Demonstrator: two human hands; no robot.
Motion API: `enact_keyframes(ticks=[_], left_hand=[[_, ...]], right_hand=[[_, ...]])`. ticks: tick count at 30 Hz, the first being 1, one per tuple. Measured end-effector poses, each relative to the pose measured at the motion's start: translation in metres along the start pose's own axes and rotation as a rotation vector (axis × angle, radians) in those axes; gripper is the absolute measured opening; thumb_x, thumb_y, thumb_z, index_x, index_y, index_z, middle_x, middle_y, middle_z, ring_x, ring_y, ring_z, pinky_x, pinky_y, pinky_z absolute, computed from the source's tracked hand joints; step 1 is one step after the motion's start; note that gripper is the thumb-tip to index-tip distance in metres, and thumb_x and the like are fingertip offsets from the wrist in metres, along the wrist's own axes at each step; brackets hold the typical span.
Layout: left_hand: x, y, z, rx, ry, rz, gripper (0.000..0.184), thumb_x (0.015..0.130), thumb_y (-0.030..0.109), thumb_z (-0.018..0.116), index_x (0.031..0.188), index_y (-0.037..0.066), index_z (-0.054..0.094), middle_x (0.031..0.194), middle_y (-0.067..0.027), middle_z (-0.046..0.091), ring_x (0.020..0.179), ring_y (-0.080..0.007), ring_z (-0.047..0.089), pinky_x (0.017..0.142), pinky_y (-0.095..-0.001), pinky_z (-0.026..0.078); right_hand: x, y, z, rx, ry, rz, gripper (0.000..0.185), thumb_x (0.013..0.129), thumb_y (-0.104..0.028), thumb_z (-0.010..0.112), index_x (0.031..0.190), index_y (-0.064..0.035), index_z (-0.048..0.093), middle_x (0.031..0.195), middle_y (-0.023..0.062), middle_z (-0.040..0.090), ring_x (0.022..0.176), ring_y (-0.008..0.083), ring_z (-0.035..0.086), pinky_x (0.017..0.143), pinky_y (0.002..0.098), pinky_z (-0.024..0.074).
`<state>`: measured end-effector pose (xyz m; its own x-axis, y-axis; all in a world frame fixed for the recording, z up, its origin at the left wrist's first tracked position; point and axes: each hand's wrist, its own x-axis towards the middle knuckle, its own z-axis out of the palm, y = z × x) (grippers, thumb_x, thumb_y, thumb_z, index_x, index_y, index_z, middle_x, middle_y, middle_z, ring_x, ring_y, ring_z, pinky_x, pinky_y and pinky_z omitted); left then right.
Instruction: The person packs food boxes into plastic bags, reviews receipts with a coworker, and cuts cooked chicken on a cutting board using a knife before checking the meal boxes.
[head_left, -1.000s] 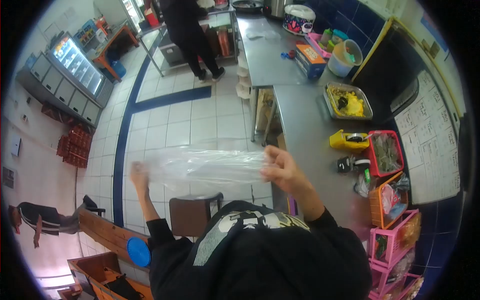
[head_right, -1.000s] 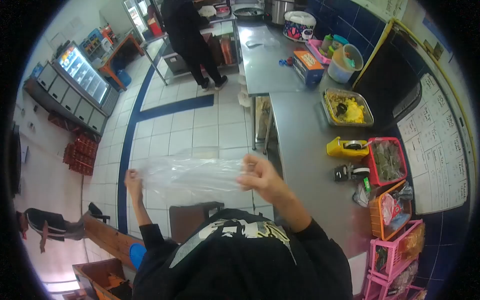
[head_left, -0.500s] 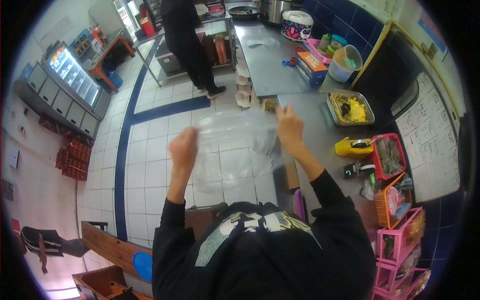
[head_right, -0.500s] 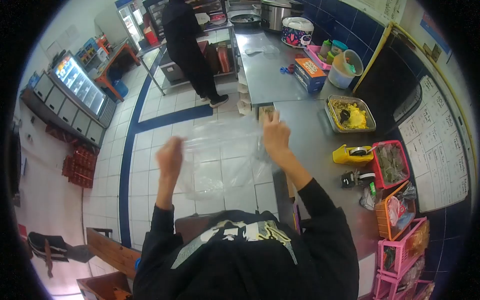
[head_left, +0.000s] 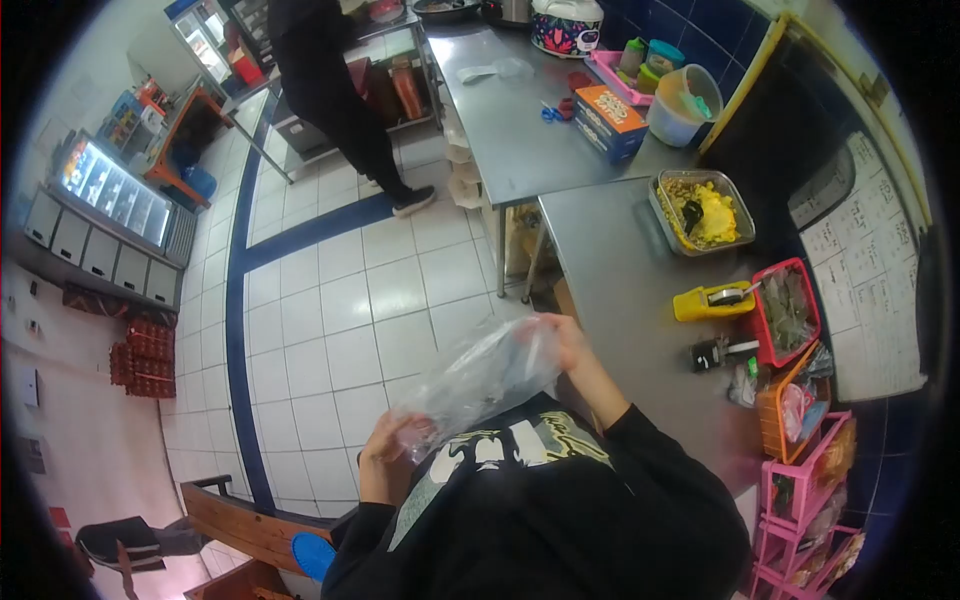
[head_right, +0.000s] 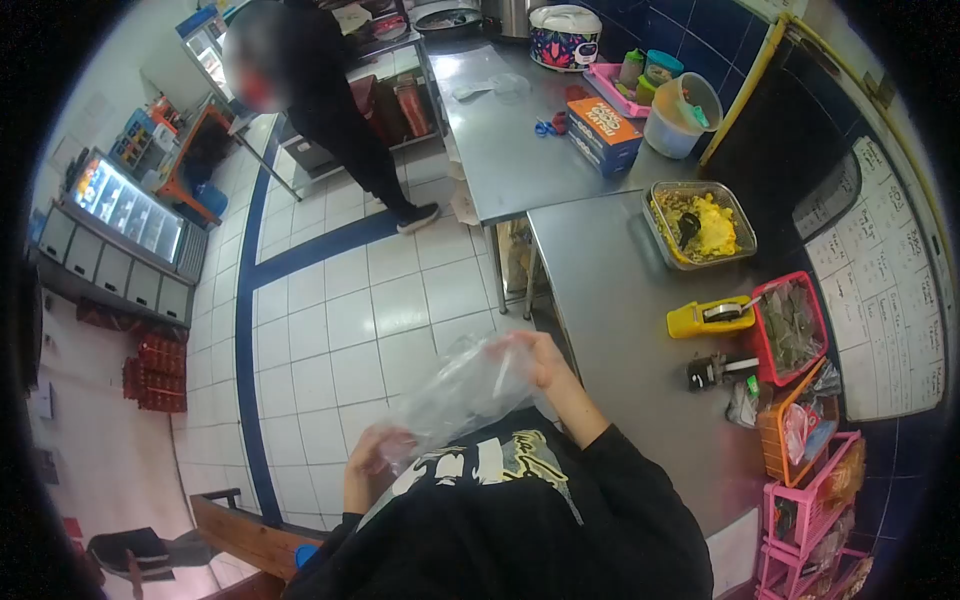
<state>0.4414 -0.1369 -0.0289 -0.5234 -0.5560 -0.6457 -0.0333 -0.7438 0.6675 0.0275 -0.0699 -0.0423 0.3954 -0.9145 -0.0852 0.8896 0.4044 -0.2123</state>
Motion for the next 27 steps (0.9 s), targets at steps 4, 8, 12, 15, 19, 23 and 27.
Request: enact_keyframes(ticks=[4, 8, 12, 15, 19, 23, 27], left_hand=[[0.033, 0.1, 0.016, -0.165, 0.374, 0.791, 0.019, 0.093, 0.017, 0.051, 0.104, 0.003, 0.057, 0.096, -0.0107, 0.063, 0.083, -0.0221, 0.062, 0.076, -0.0377, 0.053], [0.06, 0.207, 0.059, -0.583, -0.07, 0.604, 0.015, 0.09, 0.013, 0.053, 0.103, 0.006, 0.056, 0.09, -0.0078, 0.062, 0.075, -0.0203, 0.058, 0.069, -0.035, 0.05], [0.136, 0.235, 0.074, 1.077, -0.029, 0.39, 0.028, 0.078, -0.006, 0.049, 0.1, 0.008, 0.059, 0.101, -0.0192, 0.054, 0.08, -0.0301, 0.056, 0.075, -0.0394, 0.047], [0.183, 0.252, 0.101, 1.44, 0.322, 0.5, 0.031, 0.075, -0.008, 0.046, 0.098, 0.007, 0.06, 0.112, -0.0271, 0.049, 0.088, -0.0382, 0.055, 0.08, -0.0416, 0.046], [0.234, 0.316, 0.149, 1.443, 0.406, 0.733, 0.036, 0.079, -0.006, 0.046, 0.108, 0.012, 0.056, 0.117, -0.0311, 0.047, 0.091, -0.0445, 0.054, 0.081, -0.044, 0.045], [0.285, 0.357, 0.206, 1.321, 0.344, 0.711, 0.034, 0.082, -0.003, 0.05, 0.114, 0.01, 0.052, 0.117, -0.0282, 0.049, 0.097, -0.0446, 0.054, 0.083, -0.043, 0.045], [0.332, 0.365, 0.233, 1.217, 0.112, 0.546, 0.031, 0.084, 0.0, 0.052, 0.115, 0.006, 0.05, 0.114, -0.0233, 0.053, 0.104, -0.0416, 0.053, 0.086, -0.0416, 0.044]], right_hand=[[0.017, -0.071, 0.071, -0.743, 0.148, -0.319, 0.031, 0.096, -0.022, 0.047, 0.114, 0.0014, 0.053, 0.099, 0.0111, 0.063, 0.081, 0.0197, 0.065, 0.065, 0.0318, 0.0565], [0.038, -0.17, 0.074, -0.502, 0.582, -0.098, 0.033, 0.093, -0.021, 0.056, 0.122, -0.0074, 0.047, 0.099, 0.0086, 0.062, 0.084, 0.0188, 0.064, 0.063, 0.029, 0.0549], [0.058, -0.345, 0.044, -1.334, 0.838, -0.436, 0.07, 0.077, -0.04, 0.074, 0.128, -0.0089, 0.038, 0.109, 0.0147, 0.058, 0.096, 0.0236, 0.06, 0.077, 0.0409, 0.0524], [0.071, -0.456, 0.046, -2.256, 1.531, -0.395, 0.108, 0.063, -0.047, 0.081, 0.144, -0.0086, 0.02, 0.139, 0.0265, 0.034, 0.132, 0.0403, 0.026, 0.1, 0.0635, 0.0259], [0.1, -0.533, 0.009, -2.333, 1.543, 0.01, 0.13, 0.054, -0.049, 0.085, 0.149, -0.0151, 0.003, 0.149, 0.028, 0.014, 0.139, 0.0468, 0.003, 0.099, 0.0743, 0.0102], [0.229, -0.531, 0.051, -2.32, 0.987, -0.697, 0.091, 0.071, -0.034, 0.075, 0.144, -0.0144, 0.023, 0.125, 0.0291, 0.046, 0.119, 0.0484, 0.039, 0.096, 0.0559, 0.0331], [0.39, -0.565, -0.015, -2.199, 0.952, -0.339, 0.044, 0.08, -0.013, 0.056, 0.122, -0.0016, 0.052, 0.092, 0.0253, 0.065, 0.084, 0.0431, 0.062, 0.076, 0.0494, 0.0493]])
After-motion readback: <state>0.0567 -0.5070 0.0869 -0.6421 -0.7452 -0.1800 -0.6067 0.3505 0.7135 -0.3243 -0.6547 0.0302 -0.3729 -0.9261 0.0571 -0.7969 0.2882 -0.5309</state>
